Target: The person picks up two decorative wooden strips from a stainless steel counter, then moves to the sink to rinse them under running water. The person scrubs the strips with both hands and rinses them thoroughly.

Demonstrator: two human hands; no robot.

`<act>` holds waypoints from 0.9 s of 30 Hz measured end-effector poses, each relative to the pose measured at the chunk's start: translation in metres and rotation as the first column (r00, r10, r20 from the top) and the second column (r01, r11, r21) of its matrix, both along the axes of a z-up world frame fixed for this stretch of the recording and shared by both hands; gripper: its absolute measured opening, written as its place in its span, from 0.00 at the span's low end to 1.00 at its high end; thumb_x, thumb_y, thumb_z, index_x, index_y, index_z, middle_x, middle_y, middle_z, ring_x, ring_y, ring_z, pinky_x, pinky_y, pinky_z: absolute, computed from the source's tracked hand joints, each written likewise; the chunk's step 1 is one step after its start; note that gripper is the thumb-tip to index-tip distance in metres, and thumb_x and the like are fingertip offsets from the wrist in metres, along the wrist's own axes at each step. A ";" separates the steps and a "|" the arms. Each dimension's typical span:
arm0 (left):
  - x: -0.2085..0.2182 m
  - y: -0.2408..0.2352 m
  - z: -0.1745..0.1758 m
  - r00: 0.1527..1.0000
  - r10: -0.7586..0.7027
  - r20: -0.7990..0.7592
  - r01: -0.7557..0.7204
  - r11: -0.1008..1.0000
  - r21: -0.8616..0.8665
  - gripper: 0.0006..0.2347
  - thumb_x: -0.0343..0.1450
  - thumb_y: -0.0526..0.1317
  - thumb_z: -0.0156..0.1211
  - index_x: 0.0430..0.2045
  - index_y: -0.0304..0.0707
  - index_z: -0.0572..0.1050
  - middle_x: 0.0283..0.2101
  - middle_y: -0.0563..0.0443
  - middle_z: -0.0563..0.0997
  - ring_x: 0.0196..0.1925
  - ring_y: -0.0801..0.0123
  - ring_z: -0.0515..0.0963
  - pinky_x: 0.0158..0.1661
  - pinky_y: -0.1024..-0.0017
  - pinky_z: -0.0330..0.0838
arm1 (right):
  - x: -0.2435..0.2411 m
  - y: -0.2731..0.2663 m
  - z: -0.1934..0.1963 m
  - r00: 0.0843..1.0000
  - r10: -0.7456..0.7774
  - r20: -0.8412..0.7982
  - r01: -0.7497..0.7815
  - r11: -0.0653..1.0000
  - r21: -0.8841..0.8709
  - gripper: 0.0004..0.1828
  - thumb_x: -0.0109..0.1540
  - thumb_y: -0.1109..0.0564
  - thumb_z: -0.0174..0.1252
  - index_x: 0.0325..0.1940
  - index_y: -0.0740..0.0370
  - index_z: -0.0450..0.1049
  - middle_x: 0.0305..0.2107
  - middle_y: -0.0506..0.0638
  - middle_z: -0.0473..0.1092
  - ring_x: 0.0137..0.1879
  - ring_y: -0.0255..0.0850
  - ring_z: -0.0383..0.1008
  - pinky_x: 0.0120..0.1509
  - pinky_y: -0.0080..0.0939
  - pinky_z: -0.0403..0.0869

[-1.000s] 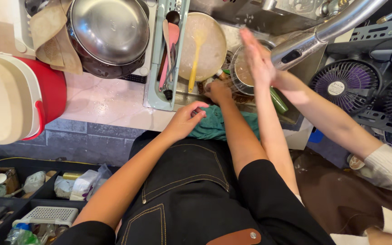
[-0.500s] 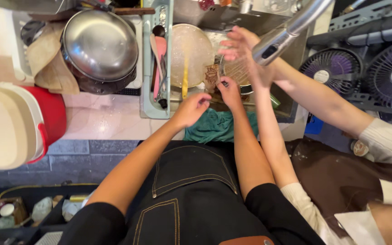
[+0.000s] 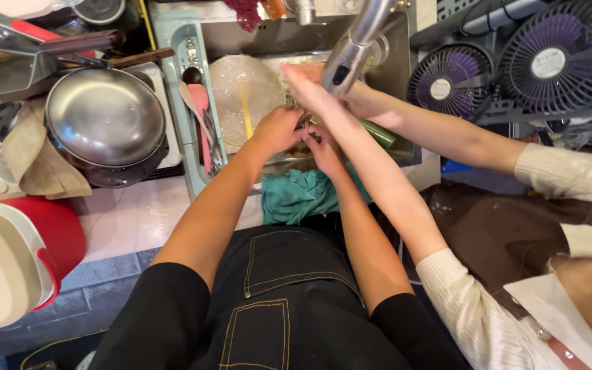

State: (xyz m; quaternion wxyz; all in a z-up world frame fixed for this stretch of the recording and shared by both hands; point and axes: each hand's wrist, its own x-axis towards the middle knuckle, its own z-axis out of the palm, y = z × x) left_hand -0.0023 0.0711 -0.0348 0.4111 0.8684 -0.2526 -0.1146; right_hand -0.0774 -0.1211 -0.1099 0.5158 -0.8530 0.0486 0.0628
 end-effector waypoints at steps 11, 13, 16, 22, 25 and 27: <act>0.005 -0.019 -0.033 0.995 -0.103 -0.013 0.100 0.917 0.386 0.04 0.65 0.32 0.60 0.26 0.35 0.82 0.35 0.34 0.82 0.41 0.42 0.83 0.43 0.53 0.77 | -0.033 -0.022 0.023 0.998 0.033 -0.060 -0.046 0.970 -0.240 0.22 0.62 0.55 0.61 0.59 0.65 0.73 0.54 0.60 0.72 0.58 0.52 0.74 0.62 0.46 0.70; 0.012 -0.027 -0.042 0.994 -0.106 -0.005 0.099 0.908 0.408 0.05 0.67 0.33 0.58 0.28 0.35 0.82 0.36 0.35 0.83 0.42 0.43 0.83 0.44 0.52 0.77 | -0.037 -0.023 0.019 0.994 -0.027 -0.103 -0.003 0.958 -0.285 0.25 0.62 0.55 0.61 0.63 0.65 0.71 0.56 0.61 0.71 0.59 0.52 0.72 0.64 0.47 0.69; 0.024 -0.043 -0.059 0.997 -0.035 0.073 0.005 0.926 0.377 0.08 0.73 0.35 0.54 0.35 0.33 0.80 0.40 0.34 0.82 0.42 0.44 0.83 0.43 0.51 0.76 | -0.037 -0.021 0.010 0.998 -0.035 -0.061 0.017 0.960 -0.278 0.24 0.64 0.55 0.61 0.63 0.65 0.71 0.56 0.59 0.72 0.63 0.51 0.71 0.69 0.47 0.65; 0.029 -0.056 -0.076 1.000 -0.017 0.023 0.010 0.957 0.290 0.13 0.69 0.43 0.56 0.41 0.32 0.78 0.46 0.33 0.80 0.49 0.45 0.79 0.50 0.54 0.73 | -0.043 -0.019 0.006 0.998 -0.001 -0.062 -0.010 0.986 -0.165 0.22 0.67 0.54 0.57 0.64 0.64 0.70 0.58 0.57 0.72 0.67 0.48 0.69 0.73 0.45 0.63; 0.032 -0.055 -0.074 0.983 0.028 -0.181 0.011 0.978 0.206 0.15 0.69 0.43 0.56 0.45 0.34 0.77 0.49 0.33 0.79 0.52 0.45 0.78 0.52 0.55 0.72 | -0.046 -0.019 0.006 0.994 -0.014 -0.112 -0.009 0.978 -0.206 0.22 0.67 0.53 0.57 0.64 0.63 0.70 0.58 0.57 0.72 0.67 0.47 0.69 0.73 0.46 0.63; 0.034 -0.055 -0.077 0.963 0.034 -0.266 -0.014 0.997 0.075 0.15 0.69 0.42 0.56 0.47 0.35 0.76 0.50 0.33 0.79 0.53 0.45 0.78 0.52 0.55 0.72 | -0.050 -0.019 0.005 0.993 -0.018 -0.114 -0.005 0.980 -0.199 0.22 0.68 0.53 0.57 0.64 0.63 0.70 0.58 0.59 0.71 0.67 0.49 0.68 0.72 0.47 0.62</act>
